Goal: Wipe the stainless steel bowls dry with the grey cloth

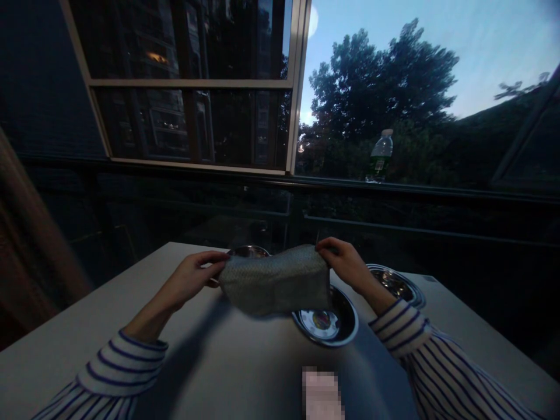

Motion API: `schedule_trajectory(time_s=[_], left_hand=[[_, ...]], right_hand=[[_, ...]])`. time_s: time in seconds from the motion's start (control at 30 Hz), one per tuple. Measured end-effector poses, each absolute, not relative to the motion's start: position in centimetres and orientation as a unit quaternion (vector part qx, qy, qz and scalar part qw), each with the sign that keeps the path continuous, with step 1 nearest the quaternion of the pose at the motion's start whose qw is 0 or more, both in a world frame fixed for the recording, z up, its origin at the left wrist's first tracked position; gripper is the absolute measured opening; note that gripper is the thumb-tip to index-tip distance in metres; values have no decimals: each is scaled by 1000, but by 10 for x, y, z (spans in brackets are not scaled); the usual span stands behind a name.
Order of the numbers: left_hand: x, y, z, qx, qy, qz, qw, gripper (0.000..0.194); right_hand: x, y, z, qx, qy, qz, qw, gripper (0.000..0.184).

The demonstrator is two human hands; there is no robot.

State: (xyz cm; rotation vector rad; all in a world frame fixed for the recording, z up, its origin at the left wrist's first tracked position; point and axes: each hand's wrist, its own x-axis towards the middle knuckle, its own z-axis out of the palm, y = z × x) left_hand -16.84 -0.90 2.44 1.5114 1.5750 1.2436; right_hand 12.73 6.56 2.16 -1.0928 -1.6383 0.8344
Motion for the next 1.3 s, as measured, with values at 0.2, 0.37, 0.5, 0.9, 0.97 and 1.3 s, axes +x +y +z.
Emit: schedule_trajectory(time_s=[0.2,0.37,0.5,0.9,0.97,1.3], left_hand=[[-174,-6,24,552,596,503,295,29],[-179,-8,27,561,560,474,382,30],[-176,-10,28,606,572,445,330,24],[-174,6,13,454,585,534,408,19],[-168,9,6,423,585,547,424,23],[-126,5,1,369,536,601,464,15]], right_hand=[[127,62,25,-448,-671,378,455,27],[132,55,30,-423,-703,408,400,42],[133,55,30,-430,-737,371,366,41],[140,69,17,-465,-719,357,373,12],[137,70,14,-474,-694,387,380,14],[114,47,19,-450,-663,439,405,13]])
